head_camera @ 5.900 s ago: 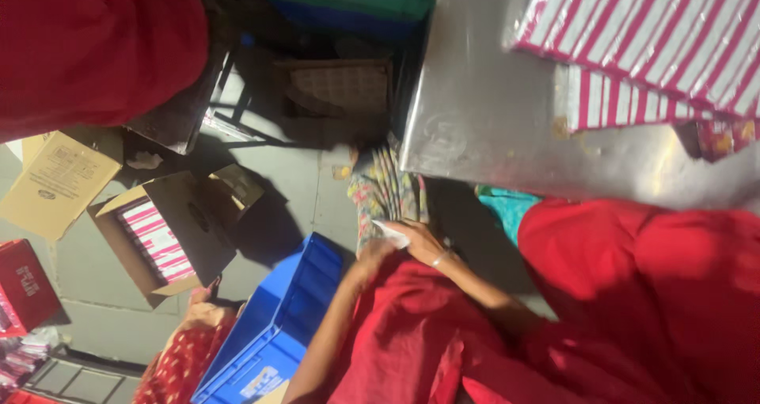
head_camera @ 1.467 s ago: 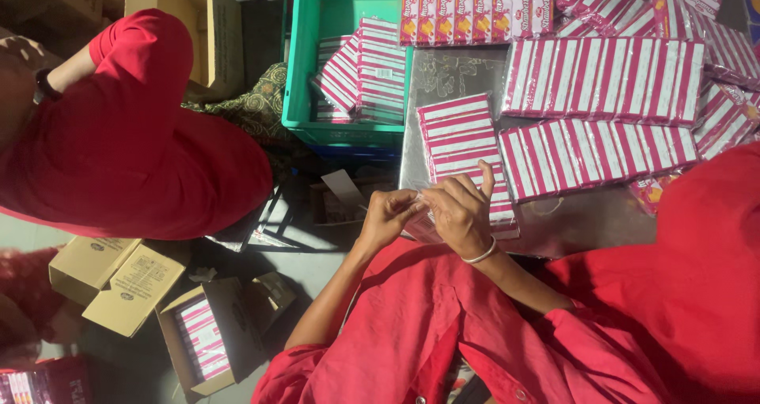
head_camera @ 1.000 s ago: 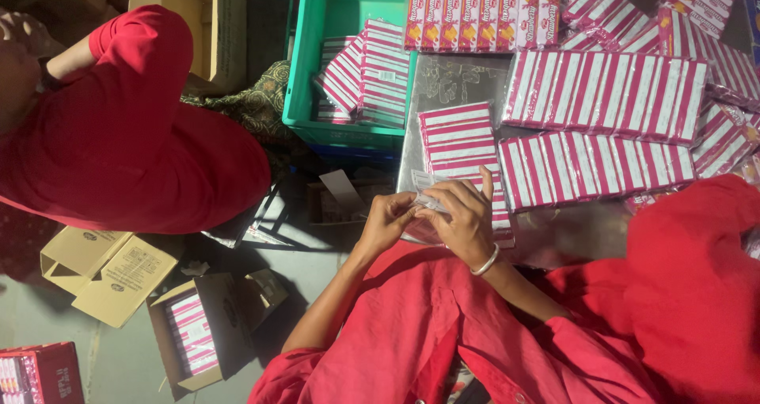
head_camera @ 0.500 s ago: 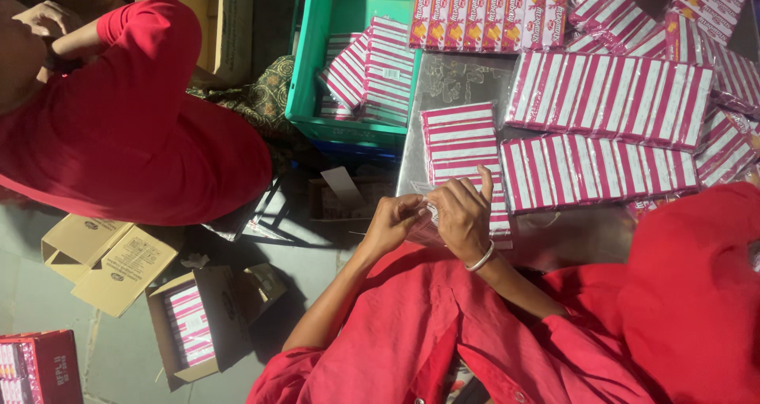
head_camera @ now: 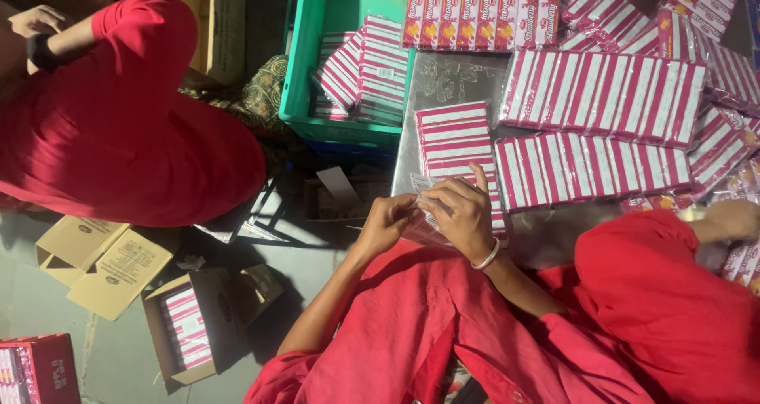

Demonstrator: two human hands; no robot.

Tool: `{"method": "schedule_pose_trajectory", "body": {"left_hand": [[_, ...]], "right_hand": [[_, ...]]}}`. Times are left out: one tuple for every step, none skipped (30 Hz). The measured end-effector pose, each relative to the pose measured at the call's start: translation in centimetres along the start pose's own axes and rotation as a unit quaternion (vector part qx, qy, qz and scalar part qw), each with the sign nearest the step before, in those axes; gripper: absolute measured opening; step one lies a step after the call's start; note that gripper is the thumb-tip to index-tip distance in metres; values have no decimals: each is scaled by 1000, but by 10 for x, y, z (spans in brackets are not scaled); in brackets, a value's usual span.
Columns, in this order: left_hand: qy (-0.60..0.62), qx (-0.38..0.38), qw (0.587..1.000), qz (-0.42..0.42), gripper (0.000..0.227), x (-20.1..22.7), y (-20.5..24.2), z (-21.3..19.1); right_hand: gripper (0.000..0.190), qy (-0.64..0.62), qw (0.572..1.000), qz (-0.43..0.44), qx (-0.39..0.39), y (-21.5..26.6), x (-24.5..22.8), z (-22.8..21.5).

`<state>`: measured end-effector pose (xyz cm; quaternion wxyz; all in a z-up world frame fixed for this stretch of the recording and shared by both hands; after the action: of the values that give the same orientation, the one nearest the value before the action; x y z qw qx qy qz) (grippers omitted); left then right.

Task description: The person applies white labels to pink-and-white striped snack packages by hand, smoothing each label and stacking the labeled packages on a metal table. A coworker nearby places packages into a green crate.

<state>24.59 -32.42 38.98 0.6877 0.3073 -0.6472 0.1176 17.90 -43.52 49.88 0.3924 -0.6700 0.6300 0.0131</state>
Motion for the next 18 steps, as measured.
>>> {"method": "schedule_pose_trajectory", "body": {"left_hand": [[-5, 0, 1000, -6, 28, -4, 0, 2], [-2, 3, 1000, 0, 32, -7, -1, 1], [1, 5, 1000, 5, 38, -9, -1, 0], [4, 7, 1000, 10, 43, -12, -1, 0], [0, 9, 1000, -11, 44, -20, -1, 0], [-4, 10, 999, -31, 45, -28, -2, 0], [-8, 13, 999, -52, 46, -34, -1, -2], [-17, 41, 999, -29, 49, -32, 1, -7], [-27, 69, 997, -5, 52, -28, 2, -12], [-38, 97, 994, 20, 56, -23, 4, -17], [-24, 96, 995, -13, 59, -28, 4, -17], [-10, 96, 994, -46, 63, -32, 4, -18], [3, 95, 992, -79, 69, -35, 6, -18], [3, 97, 992, -80, 69, -32, 6, -17], [4, 99, 992, -82, 70, -30, 8, -15], [4, 102, 991, -84, 70, -27, 9, -13], [4, 105, 991, -78, 69, -24, 10, -11], [4, 108, 991, -73, 69, -22, 12, -8]], "right_hand": [[11, -3, 1000, 1, -6, 0, 2, 3], [9, -7, 1000, 2, -13, 0, 5, 6], [10, -32, 999, 20, -28, 1, 11, 9], [11, -57, 997, 37, -42, 2, 16, 13], [12, -82, 994, 53, -57, 2, 21, 17], [9, -95, 992, 61, -57, 3, 23, 16], [6, -108, 990, 67, -57, 2, 24, 15], [5, -122, 988, 73, -58, 1, 24, 13], [5, -124, 987, 93, -49, 0, 27, 9], [4, -125, 985, 113, -40, -1, 31, 5], [5, -126, 982, 134, -31, -1, 34, 0], [6, -131, 981, 135, -37, -3, 35, -1], [8, -136, 980, 137, -44, -4, 36, -1], [10, -141, 979, 138, -50, -5, 35, 1], [16, -136, 982, 114, -65, -6, 30, 4], [23, -131, 984, 89, -80, -6, 23, 10], [31, -125, 985, 64, -96, -5, 17, 16], [26, -106, 989, 55, -88, -3, 15, 18]]}}
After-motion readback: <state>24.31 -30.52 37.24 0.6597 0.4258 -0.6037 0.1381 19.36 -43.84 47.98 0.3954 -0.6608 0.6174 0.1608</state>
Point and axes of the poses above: each hand's wrist, its own y-axis away from the middle knuckle, its own z-axis out of the palm, x = y × z, the point moved 9 cm from there along -y, towards the middle knuckle, and after that the axes turned 11 degrees about -z, right-handed, at the moved point
